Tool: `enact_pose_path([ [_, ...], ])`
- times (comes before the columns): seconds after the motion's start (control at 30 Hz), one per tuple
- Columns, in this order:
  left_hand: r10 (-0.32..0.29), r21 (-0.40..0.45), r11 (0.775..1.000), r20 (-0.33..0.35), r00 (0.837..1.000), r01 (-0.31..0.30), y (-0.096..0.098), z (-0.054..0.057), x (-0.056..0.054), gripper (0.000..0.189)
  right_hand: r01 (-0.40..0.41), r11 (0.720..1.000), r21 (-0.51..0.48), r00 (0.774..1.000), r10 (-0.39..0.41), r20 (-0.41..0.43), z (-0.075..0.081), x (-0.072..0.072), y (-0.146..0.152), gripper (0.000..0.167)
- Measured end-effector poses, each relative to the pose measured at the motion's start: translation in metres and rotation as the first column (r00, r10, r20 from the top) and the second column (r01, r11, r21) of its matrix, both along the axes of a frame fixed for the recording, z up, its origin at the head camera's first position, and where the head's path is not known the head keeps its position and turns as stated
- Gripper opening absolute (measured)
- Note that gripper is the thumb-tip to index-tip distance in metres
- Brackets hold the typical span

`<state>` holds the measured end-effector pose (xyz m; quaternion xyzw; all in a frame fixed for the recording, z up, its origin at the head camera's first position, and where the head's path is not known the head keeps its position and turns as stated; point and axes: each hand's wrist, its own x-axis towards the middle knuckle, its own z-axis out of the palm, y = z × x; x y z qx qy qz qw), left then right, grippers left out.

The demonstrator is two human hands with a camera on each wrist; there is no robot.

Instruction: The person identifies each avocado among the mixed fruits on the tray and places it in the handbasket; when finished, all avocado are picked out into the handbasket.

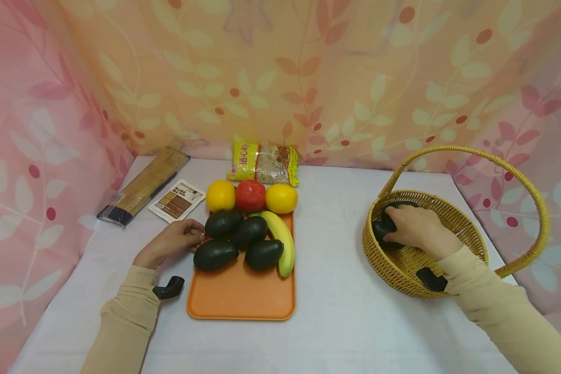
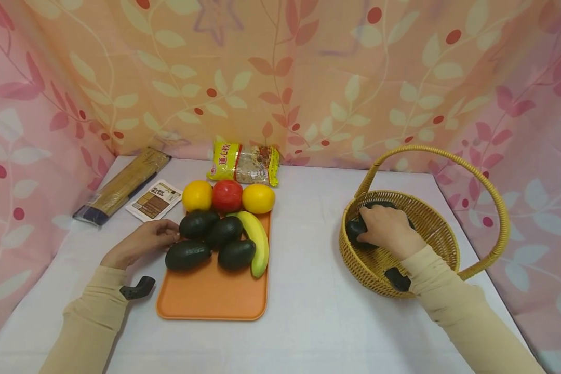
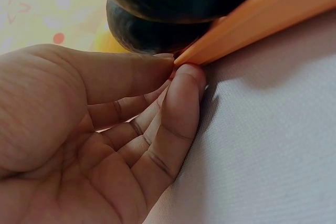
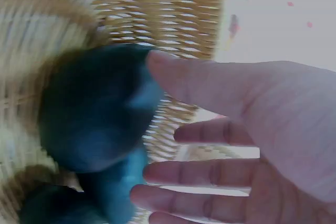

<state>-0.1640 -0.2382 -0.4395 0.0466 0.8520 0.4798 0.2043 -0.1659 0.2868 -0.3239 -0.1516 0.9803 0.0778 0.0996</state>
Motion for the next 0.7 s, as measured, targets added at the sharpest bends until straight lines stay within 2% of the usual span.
enact_pose_path([
  [0.13,-0.003,0.004,1.0,0.004,1.0,0.003,0.0,0.001,0.0,0.036,0.01,0.997,-0.078,0.988,-0.022,-0.151,0.017,0.007,-0.01,0.045],
  [0.23,-0.001,0.0,1.0,0.002,1.0,0.001,0.0,0.002,0.0,0.036,-0.007,0.984,-0.18,0.952,-0.049,-0.301,0.029,0.017,-0.025,0.03],
  [0.27,-0.003,-0.001,1.0,0.0,1.0,0.003,0.0,0.002,0.0,0.036,-0.033,0.976,-0.215,0.932,-0.048,-0.359,0.032,0.021,-0.032,0.026],
  [0.37,-0.005,-0.005,1.0,-0.001,1.0,0.005,0.001,0.002,-0.001,0.036,-0.145,0.95,-0.276,0.852,-0.022,-0.523,0.034,0.031,-0.056,0.019],
  [0.47,-0.006,-0.004,1.0,-0.001,1.0,0.006,0.001,0.002,-0.001,0.036,-0.298,0.918,-0.263,0.746,0.052,-0.664,0.029,0.039,-0.083,0.018],
  [0.5,-0.005,-0.004,1.0,0.0,1.0,0.005,0.001,0.002,-0.001,0.036,-0.338,0.906,-0.254,0.72,0.076,-0.69,0.027,0.042,-0.092,0.019],
  [0.6,-0.004,-0.001,1.0,0.001,1.0,0.004,0.001,0.002,0.0,0.036,-0.445,0.864,-0.235,0.671,0.148,-0.726,0.018,0.048,-0.117,0.022],
  [0.7,-0.003,0.001,1.0,-0.001,1.0,0.003,0.001,0.002,0.001,0.035,-0.488,0.838,-0.243,0.677,0.188,-0.712,0.007,0.051,-0.139,0.027],
])
